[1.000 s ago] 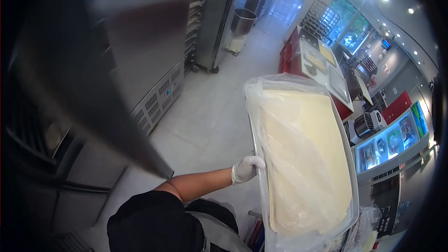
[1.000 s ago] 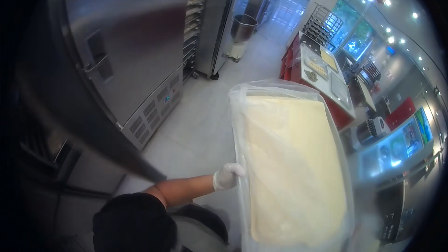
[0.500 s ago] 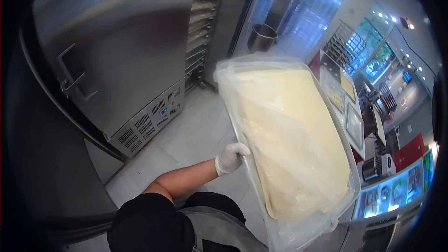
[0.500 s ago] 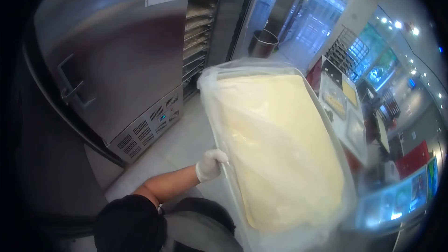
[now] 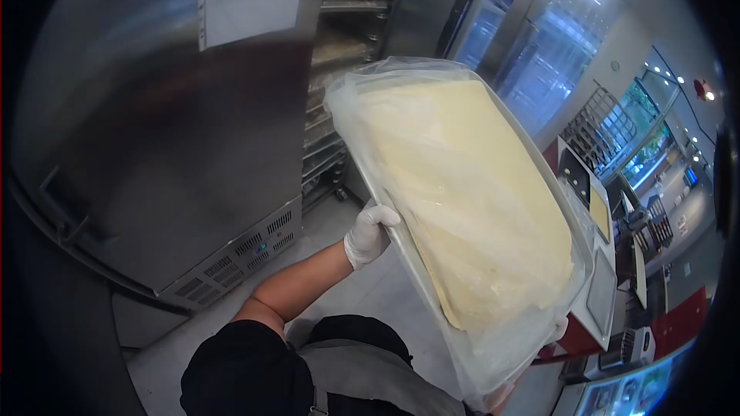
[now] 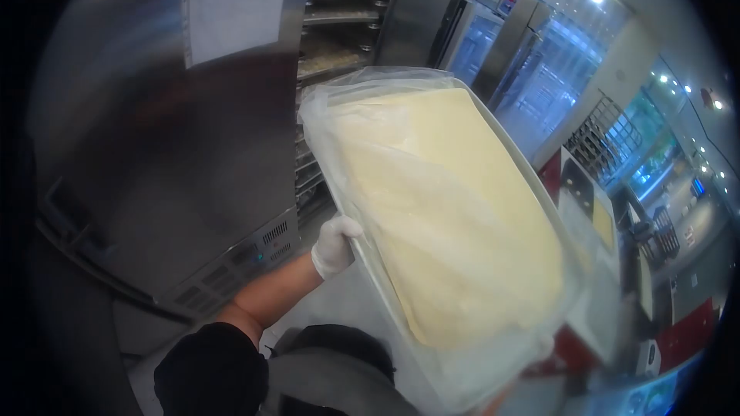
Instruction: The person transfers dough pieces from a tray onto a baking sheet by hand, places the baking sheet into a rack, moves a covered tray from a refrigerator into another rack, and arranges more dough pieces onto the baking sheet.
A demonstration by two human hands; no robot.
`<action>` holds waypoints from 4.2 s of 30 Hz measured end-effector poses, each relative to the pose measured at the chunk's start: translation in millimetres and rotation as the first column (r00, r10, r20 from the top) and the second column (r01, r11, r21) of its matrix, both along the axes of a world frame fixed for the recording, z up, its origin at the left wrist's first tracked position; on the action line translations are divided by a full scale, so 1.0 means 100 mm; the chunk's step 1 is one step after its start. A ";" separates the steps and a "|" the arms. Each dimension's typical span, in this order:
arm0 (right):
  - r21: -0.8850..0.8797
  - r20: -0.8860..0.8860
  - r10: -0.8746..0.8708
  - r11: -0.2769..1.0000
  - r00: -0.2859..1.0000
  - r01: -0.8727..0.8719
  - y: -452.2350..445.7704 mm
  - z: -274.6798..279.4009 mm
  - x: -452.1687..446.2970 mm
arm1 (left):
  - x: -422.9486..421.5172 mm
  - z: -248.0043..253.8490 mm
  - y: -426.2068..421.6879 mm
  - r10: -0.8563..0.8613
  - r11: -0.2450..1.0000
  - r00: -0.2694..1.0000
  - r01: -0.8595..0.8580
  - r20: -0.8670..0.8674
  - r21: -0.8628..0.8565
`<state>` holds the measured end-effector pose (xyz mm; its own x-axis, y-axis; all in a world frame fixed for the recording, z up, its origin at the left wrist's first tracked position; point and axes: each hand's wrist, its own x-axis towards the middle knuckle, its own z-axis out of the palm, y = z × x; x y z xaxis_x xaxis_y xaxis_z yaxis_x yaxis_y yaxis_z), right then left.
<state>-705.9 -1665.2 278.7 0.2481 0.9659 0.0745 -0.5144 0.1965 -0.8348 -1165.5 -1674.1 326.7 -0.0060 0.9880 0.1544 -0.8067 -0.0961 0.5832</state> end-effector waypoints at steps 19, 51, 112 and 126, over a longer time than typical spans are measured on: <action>0.203 -0.107 0.694 0.716 0.712 -0.668 5.10 0.13 -2.52 | -1.67 -0.20 3.39 0.594 0.804 0.805 -0.593 0.003 -0.044; 0.007 0.271 0.612 0.771 0.743 -0.637 5.67 -0.51 -4.11 | -2.94 0.21 4.02 0.863 0.388 0.343 -0.920 -0.370 0.051; -0.787 0.565 0.303 -0.081 0.767 0.611 2.42 -5.84 -0.36 | -1.37 -2.43 6.40 -0.373 0.868 0.252 0.436 -0.893 -0.240; -0.300 0.858 -0.154 0.623 0.489 0.723 6.45 -3.09 1.44 | -0.57 -4.92 8.16 -0.873 0.411 -0.307 -0.042 -0.380 -0.911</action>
<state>-561.9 -1019.7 -30.3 0.7831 0.6202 -0.0460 0.2979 -0.4391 -0.8476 -1222.8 -858.4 -165.1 0.1074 0.3708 -0.9225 0.8062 0.5105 0.2991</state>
